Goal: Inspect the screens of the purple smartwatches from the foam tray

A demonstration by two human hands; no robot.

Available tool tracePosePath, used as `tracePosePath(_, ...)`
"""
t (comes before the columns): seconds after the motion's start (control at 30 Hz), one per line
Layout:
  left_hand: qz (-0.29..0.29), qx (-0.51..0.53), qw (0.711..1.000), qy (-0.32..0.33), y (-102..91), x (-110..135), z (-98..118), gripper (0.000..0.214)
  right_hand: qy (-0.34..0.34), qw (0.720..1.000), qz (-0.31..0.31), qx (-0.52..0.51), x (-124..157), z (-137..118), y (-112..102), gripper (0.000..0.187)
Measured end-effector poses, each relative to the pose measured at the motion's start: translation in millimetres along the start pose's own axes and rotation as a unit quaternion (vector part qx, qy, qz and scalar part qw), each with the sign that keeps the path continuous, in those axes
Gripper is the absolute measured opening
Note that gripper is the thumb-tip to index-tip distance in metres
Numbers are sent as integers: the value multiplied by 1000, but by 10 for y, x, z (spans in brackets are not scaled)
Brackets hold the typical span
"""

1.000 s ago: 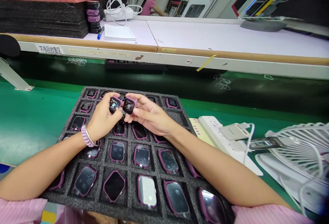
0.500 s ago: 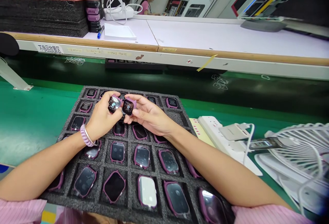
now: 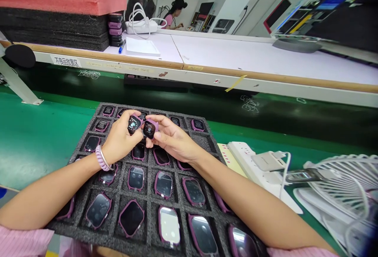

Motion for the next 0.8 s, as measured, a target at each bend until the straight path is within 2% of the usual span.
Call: tracePosePath(0.8, -16, 8, 1000, 5, 8, -3, -7, 44, -12, 1000, -8, -9, 3, 7, -12, 57)
Point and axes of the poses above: each hand's wrist, its own x-axis away from the middle knuckle, its own y-axis out of the palm, z = x × y, the point moved 2 cm from there along -x, towards the middle knuckle, and after that the axes turned 12 degrees about -y, right-handed, at the moved point
